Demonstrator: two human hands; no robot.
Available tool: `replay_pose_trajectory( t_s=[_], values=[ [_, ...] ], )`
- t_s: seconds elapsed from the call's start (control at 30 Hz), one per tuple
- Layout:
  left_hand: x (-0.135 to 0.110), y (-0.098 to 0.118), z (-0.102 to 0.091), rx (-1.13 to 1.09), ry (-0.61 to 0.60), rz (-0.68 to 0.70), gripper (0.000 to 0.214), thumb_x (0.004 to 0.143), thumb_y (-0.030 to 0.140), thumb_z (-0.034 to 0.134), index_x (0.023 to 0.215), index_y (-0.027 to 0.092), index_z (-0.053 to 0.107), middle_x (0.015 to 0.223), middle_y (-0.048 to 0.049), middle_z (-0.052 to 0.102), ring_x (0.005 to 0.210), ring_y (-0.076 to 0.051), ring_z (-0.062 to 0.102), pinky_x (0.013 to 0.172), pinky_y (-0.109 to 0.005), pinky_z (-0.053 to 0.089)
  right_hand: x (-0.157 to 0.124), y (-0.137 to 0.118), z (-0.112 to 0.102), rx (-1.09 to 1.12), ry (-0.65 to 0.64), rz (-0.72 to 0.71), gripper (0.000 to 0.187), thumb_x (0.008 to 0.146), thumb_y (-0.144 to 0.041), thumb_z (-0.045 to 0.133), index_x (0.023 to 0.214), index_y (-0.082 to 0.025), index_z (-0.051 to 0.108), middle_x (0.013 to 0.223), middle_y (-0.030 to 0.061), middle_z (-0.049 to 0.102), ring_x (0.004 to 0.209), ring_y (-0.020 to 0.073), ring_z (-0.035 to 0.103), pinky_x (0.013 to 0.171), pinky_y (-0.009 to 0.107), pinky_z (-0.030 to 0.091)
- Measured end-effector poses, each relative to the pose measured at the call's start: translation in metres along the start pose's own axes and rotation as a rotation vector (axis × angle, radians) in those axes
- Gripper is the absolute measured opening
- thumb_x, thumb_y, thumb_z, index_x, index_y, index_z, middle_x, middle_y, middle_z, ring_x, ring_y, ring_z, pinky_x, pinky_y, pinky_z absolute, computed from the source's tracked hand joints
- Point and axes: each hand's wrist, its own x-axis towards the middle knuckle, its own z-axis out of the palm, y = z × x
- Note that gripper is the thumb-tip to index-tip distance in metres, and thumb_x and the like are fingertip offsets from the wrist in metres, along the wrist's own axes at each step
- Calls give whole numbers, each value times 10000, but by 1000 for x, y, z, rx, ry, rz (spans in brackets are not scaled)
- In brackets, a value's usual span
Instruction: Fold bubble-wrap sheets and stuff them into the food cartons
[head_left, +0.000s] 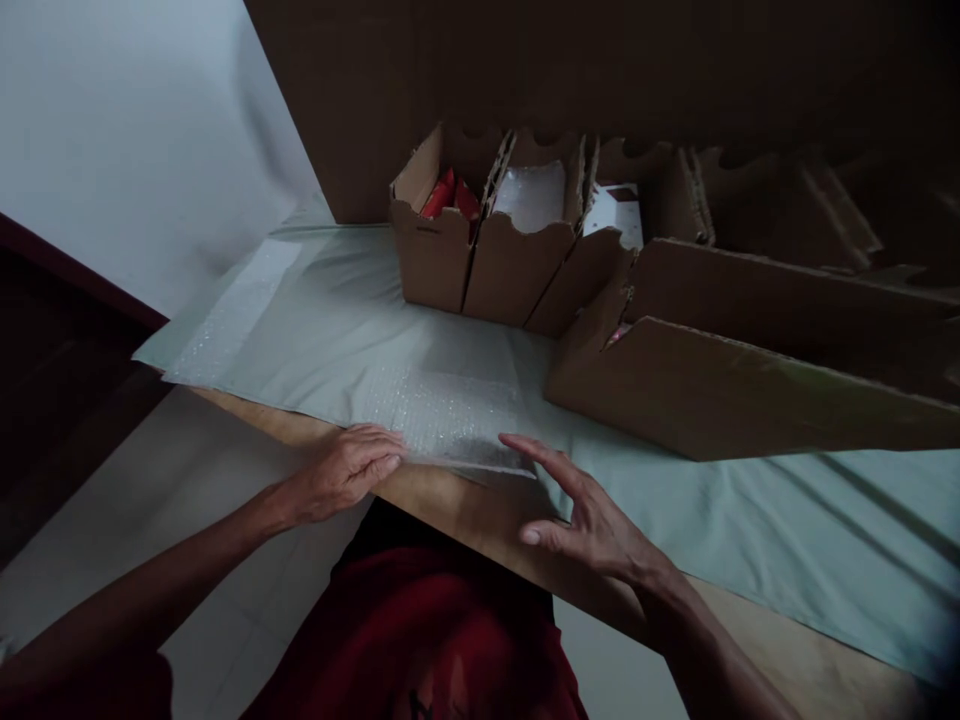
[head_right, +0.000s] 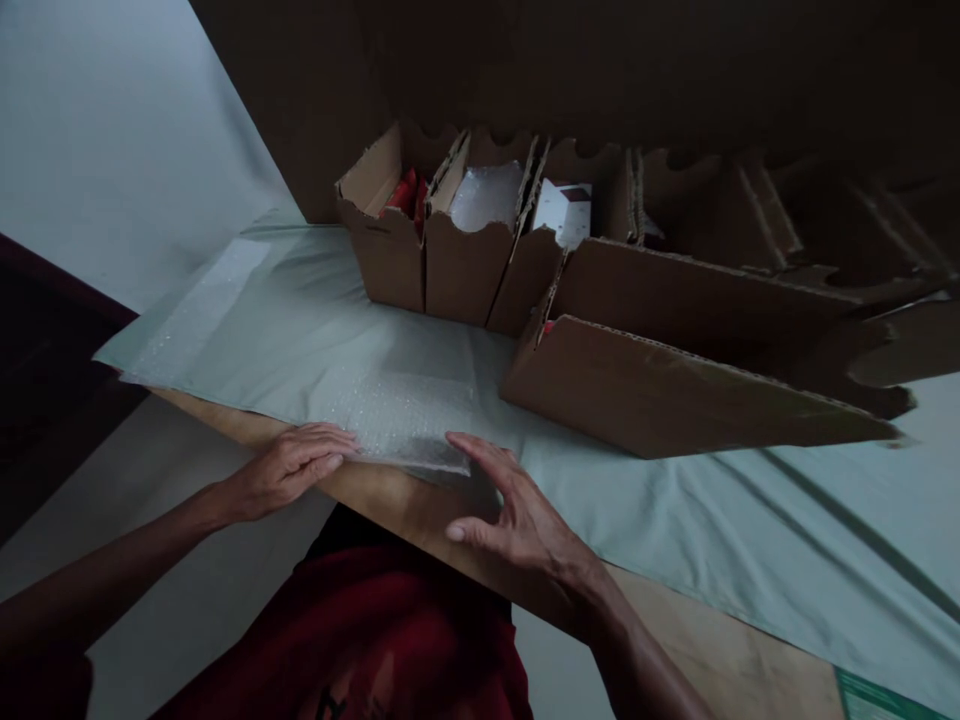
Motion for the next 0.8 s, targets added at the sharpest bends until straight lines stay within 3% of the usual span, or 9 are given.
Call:
replay_pose_trajectory(
  t_s=[0.03, 0.1, 0.2, 0.27, 0.37, 0.5, 0.6, 0.8],
  values=[
    [3, 1, -2, -4, -9, -12, 310, 1060, 269, 432, 1078, 194, 732, 1140, -66, 792, 1146, -210, 716, 1030, -432, 558, 2, 0, 1, -11, 11, 8, 813, 836, -710, 705, 1521, -322, 501, 1506, 122, 564, 1384, 371, 525, 1102, 594, 472],
    [8, 2, -5, -18, -31, -48, 331, 1062, 285, 414, 1020, 205, 732, 1109, -62, 793, 1098, -208, 727, 982, -414, 571, 8, 2, 5, -28, 36, 20, 602, 884, -598, 713, 1398, -297, 624, 1365, 114, 671, 1255, 337, 629, 1030, 530, 533],
    [10, 1, -12, -83, -65, -118, 260, 1019, 332, 495, 1017, 212, 726, 1100, -61, 787, 1073, -213, 728, 949, -389, 582, 16, 5, 13, 12, 102, 42, 281, 976, -475, 608, 1059, -252, 758, 1051, 79, 772, 1002, 277, 715, 896, 435, 571],
    [7, -2, -19, -166, -92, -177, 246, 962, 366, 580, 1095, 211, 718, 1153, -70, 778, 1085, -221, 728, 934, -374, 593, 20, 8, 16, 75, 161, 87, 283, 987, -455, 581, 923, -232, 744, 883, 53, 759, 852, 239, 709, 785, 366, 563],
    [-1, -10, -26, -247, -70, -273, 355, 903, 400, 633, 1198, 214, 698, 1240, -81, 759, 1134, -241, 718, 974, -390, 583, 24, 10, 15, 177, 237, 131, 292, 955, -484, 617, 870, -219, 708, 774, 27, 709, 724, 197, 657, 663, 298, 514],
    [-7, -18, -17, -232, 160, -428, 302, 880, 439, 624, 1009, 191, 741, 996, -65, 799, 942, -228, 741, 868, -360, 591, 30, 11, 13, 279, 272, 128, 348, 948, -519, 613, 793, -214, 679, 752, 28, 682, 721, 174, 625, 687, 273, 493],
    [-4, -19, -3, -235, 274, -463, 278, 879, 431, 605, 893, 186, 737, 861, -42, 776, 830, -198, 719, 791, -318, 573, 35, 13, 15, 310, 314, 161, 365, 928, -545, 620, 772, -215, 646, 717, 18, 645, 683, 163, 590, 663, 268, 475],
    [10, -24, 10, -195, 417, -484, 238, 826, 406, 596, 776, 193, 691, 720, -11, 712, 701, -166, 659, 660, -275, 520, 38, 19, 19, 98, 434, 211, 323, 881, -512, 601, 830, -200, 670, 713, 24, 640, 659, 174, 570, 604, 275, 436]
  ],
)
